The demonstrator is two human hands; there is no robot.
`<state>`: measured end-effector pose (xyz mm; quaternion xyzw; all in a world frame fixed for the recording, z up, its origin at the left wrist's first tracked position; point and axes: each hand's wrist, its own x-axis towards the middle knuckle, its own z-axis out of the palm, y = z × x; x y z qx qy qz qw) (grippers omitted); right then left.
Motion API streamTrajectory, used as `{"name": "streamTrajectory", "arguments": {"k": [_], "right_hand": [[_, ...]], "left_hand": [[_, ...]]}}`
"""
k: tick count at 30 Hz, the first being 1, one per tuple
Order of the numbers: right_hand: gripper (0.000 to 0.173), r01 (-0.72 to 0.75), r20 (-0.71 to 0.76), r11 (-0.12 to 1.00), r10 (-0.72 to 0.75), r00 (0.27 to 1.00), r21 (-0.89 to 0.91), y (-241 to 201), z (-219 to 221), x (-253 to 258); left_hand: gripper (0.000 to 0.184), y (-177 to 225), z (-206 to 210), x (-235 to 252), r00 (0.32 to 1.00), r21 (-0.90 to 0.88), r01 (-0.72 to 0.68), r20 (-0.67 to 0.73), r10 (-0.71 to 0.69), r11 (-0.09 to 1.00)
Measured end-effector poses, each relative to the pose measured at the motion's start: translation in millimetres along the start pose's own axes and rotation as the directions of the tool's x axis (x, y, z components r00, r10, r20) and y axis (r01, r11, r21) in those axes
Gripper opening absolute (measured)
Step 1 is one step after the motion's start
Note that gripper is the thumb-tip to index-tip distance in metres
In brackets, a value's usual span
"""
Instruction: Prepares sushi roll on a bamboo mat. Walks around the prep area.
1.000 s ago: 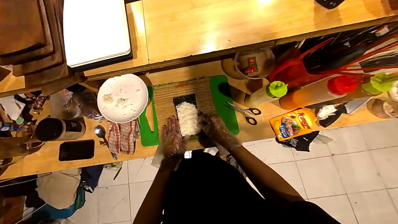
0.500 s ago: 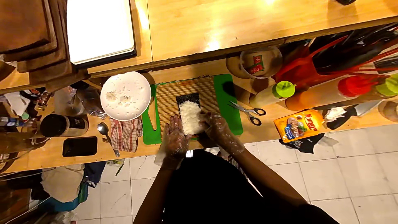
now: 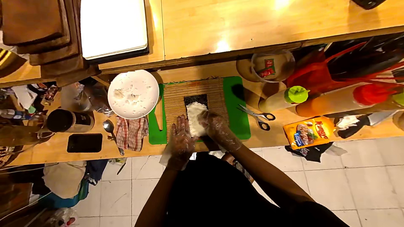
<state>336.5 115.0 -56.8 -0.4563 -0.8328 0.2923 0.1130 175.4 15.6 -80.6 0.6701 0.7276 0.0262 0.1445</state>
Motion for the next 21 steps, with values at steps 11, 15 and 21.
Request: {"name": "streamTrajectory", "arguments": {"k": [11,15,21], "right_hand": [[0.018,0.117,-0.005,0.993,-0.117,0.993,0.026,1,3,10],[0.02,0.102,-0.005,0.995,-0.102,0.995,0.02,-7,0,13],[0.016,0.119,-0.011,0.99,-0.118,0.993,0.08,-4,-12,12]], "left_hand": [[0.081,-2,7,-1,0.998,-0.035,-0.019,-0.065,0.017,0.999],[0.081,-1,-2,5,1.0,-0.03,0.008,-0.002,-0.008,1.0],[0.088,-2,-5,4,1.0,-0.062,-0.005,-0.009,0.004,0.998]]}}
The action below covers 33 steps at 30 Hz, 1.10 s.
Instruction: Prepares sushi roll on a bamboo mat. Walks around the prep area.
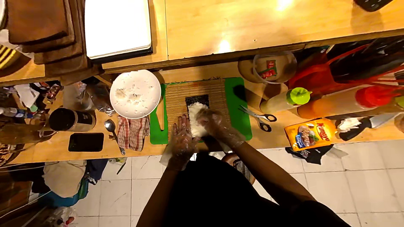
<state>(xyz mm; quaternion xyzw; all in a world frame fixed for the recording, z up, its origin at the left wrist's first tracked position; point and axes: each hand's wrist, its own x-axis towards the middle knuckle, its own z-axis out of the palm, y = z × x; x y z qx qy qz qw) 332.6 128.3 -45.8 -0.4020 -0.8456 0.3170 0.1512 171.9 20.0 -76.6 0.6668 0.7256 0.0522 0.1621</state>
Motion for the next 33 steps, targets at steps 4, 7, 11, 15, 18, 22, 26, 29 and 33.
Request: {"name": "streamTrajectory", "arguments": {"k": [4,7,11,15,18,22,26,29,33], "right_hand": [[0.016,0.038,0.03,0.999,-0.037,0.999,-0.028,6,3,-10],[0.019,0.164,0.024,0.984,-0.162,0.986,-0.072,18,19,-11],[0.022,0.172,0.041,0.981,-0.169,0.985,-0.089,11,14,-5],[0.022,0.161,0.08,0.985,-0.156,0.985,-0.063,12,24,-5],[0.02,0.187,0.087,0.981,-0.183,0.979,-0.046,7,19,-1],[0.017,0.196,0.104,0.98,-0.191,0.976,-0.034,6,28,-3],[0.02,0.182,0.124,0.983,-0.177,0.976,-0.028,3,0,-6],[0.028,0.233,0.15,0.969,-0.219,0.964,-0.081,11,-1,-16],[0.033,0.248,0.039,0.96,-0.245,0.969,-0.132,15,18,-22]], "left_hand": [[0.088,2,3,-3,1.0,0.004,0.021,-0.008,-0.021,1.0],[0.086,1,7,-2,1.0,0.029,0.009,-0.025,-0.008,1.0],[0.086,2,8,1,1.0,0.041,0.018,-0.02,-0.017,0.999],[0.086,1,6,1,0.999,0.03,0.021,0.025,-0.022,0.999],[0.08,0,6,2,0.999,0.037,0.017,0.028,-0.018,0.999],[0.076,1,9,0,1.0,0.035,0.008,0.007,-0.008,0.999],[0.089,-2,4,1,0.999,0.005,0.004,0.034,-0.004,1.0],[0.09,-2,5,-3,1.0,0.02,0.003,0.022,-0.003,1.0],[0.078,1,4,-2,1.0,0.063,-0.009,0.019,0.008,0.998]]}}
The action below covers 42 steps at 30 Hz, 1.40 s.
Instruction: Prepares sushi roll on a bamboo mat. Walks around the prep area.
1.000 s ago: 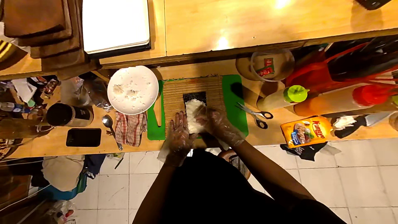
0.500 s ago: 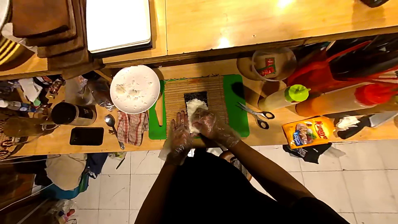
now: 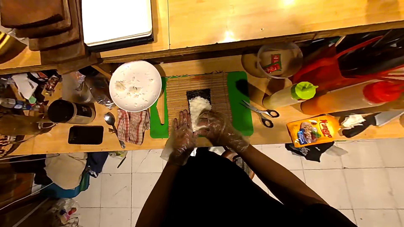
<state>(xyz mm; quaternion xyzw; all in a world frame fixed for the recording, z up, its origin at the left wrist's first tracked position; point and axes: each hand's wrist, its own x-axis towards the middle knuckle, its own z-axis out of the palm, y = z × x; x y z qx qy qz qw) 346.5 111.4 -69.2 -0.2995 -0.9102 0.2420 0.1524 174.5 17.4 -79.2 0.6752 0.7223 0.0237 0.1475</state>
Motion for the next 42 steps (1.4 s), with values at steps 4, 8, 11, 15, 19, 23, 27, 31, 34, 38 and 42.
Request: {"name": "streamTrajectory", "arguments": {"k": [4,8,11,15,19,23,27,31,34,38,42], "right_hand": [[0.025,-0.013,-0.005,1.0,0.013,1.0,0.003,-1,6,-4],[0.033,-0.022,0.026,0.997,0.02,0.999,0.075,2,-3,-7],[0.026,0.041,-0.06,0.996,-0.036,0.998,0.082,9,8,-12],[0.031,0.063,-0.103,0.995,-0.054,0.993,0.083,9,10,-14],[0.03,0.06,-0.108,0.992,-0.048,0.993,0.114,6,8,-16],[0.038,-0.081,-0.13,0.986,0.1,0.986,0.146,9,-11,-36],[0.029,-0.089,-0.174,0.988,0.11,0.979,0.124,26,-16,-54],[0.026,0.009,-0.179,0.995,0.009,0.984,0.103,30,-3,-47],[0.023,0.01,-0.166,0.995,0.007,0.986,0.101,26,-2,-42],[0.017,0.015,-0.2,0.988,0.015,0.98,0.152,27,5,-39],[0.032,-0.057,-0.232,0.986,0.093,0.968,0.158,23,-2,-44]], "left_hand": [[0.076,0,7,-3,0.999,-0.017,-0.004,-0.054,0.003,1.0],[0.08,-4,7,-7,0.996,-0.054,-0.009,-0.095,0.003,0.998],[0.079,-2,11,-9,0.996,-0.036,-0.001,-0.094,-0.002,0.999],[0.075,2,13,-7,0.992,-0.027,0.002,-0.129,-0.006,1.0],[0.076,1,14,-8,0.994,-0.051,0.005,-0.113,-0.011,0.999],[0.082,-10,16,-15,0.976,-0.139,-0.056,-0.217,0.025,0.989],[0.071,-16,14,-18,0.965,-0.167,-0.125,-0.247,0.082,0.978],[0.051,-4,-3,-5,0.962,-0.106,-0.234,-0.166,0.215,0.966],[0.043,0,-2,3,0.946,-0.107,-0.296,-0.172,0.275,0.949],[0.037,-2,7,7,0.934,-0.161,-0.323,-0.212,0.287,0.933],[0.045,0,-2,6,0.947,-0.132,-0.288,-0.184,0.262,0.948]]}}
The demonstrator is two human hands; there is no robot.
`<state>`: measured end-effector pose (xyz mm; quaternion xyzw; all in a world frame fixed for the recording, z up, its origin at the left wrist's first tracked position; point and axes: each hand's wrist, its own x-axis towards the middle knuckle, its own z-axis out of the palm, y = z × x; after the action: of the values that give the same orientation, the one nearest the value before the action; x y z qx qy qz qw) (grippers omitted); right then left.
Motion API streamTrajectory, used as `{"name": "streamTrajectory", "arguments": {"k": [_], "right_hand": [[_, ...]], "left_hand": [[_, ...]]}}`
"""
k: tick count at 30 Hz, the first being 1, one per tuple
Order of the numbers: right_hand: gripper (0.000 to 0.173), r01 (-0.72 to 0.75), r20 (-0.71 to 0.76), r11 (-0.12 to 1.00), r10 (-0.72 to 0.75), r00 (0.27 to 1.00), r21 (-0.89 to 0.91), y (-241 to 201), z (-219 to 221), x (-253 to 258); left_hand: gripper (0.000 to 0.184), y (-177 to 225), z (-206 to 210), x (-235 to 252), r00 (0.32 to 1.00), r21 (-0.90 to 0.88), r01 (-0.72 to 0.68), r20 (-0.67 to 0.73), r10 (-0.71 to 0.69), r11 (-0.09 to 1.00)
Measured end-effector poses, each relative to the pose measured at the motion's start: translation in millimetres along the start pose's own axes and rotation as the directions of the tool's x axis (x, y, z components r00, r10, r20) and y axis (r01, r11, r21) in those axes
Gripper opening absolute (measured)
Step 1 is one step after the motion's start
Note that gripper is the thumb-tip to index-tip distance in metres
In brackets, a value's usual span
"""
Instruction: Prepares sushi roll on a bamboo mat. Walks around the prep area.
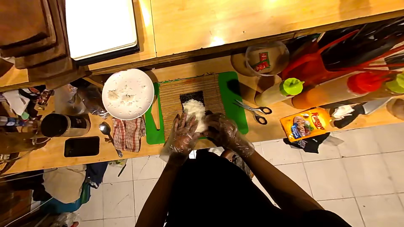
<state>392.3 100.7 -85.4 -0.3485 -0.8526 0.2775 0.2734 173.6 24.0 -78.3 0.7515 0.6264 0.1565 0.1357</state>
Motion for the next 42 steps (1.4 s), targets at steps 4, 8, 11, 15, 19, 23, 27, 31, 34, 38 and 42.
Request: {"name": "streamTrajectory", "arguments": {"k": [4,8,11,15,19,23,27,31,34,38,42], "right_hand": [[0.031,-0.069,-0.047,0.997,0.067,0.997,-0.047,-4,-2,-5],[0.025,-0.097,-0.065,0.994,0.093,0.994,-0.054,-2,11,-5],[0.03,-0.107,-0.044,0.991,0.104,0.994,-0.074,1,11,-7],[0.024,-0.094,-0.085,0.993,0.088,0.993,-0.074,1,16,-9],[0.049,-0.231,-0.118,0.964,0.216,0.969,-0.132,-21,11,-18],[0.087,-0.279,-0.023,0.903,0.287,0.958,-0.326,-37,26,-34],[0.084,-0.344,0.103,0.848,0.415,0.904,-0.403,-46,29,-20],[0.078,-0.388,0.117,0.843,0.458,0.881,-0.373,-49,31,-12],[0.073,-0.397,0.097,0.842,0.458,0.884,-0.364,-49,34,-14],[0.067,-0.386,0.076,0.856,0.435,0.897,-0.344,-45,35,-15],[0.069,-0.42,0.053,0.853,0.457,0.888,-0.31,-48,35,-16]], "left_hand": [[0.052,0,-3,-8,0.999,0.022,0.054,0.0,-0.054,0.998],[0.052,8,6,-1,0.996,0.031,0.085,0.011,-0.086,0.996],[0.049,10,16,5,0.997,0.001,0.062,-0.049,-0.062,0.998],[0.044,12,18,7,0.996,-0.009,0.061,-0.061,-0.062,0.998],[0.055,17,14,2,0.993,0.035,0.082,-0.09,-0.078,0.996],[0.074,34,1,-14,0.994,0.137,0.094,0.046,-0.101,0.986],[0.08,45,-2,-9,0.977,0.208,0.088,0.17,-0.125,0.974],[0.079,55,-2,4,0.95,0.245,0.115,0.255,-0.179,0.963],[0.077,56,-2,7,0.949,0.224,0.126,0.255,-0.183,0.966],[0.077,60,-8,14,0.947,0.198,0.139,0.259,-0.189,0.97],[0.073,59,-1,16,0.958,0.163,0.129,0.234,-0.166,0.978]]}}
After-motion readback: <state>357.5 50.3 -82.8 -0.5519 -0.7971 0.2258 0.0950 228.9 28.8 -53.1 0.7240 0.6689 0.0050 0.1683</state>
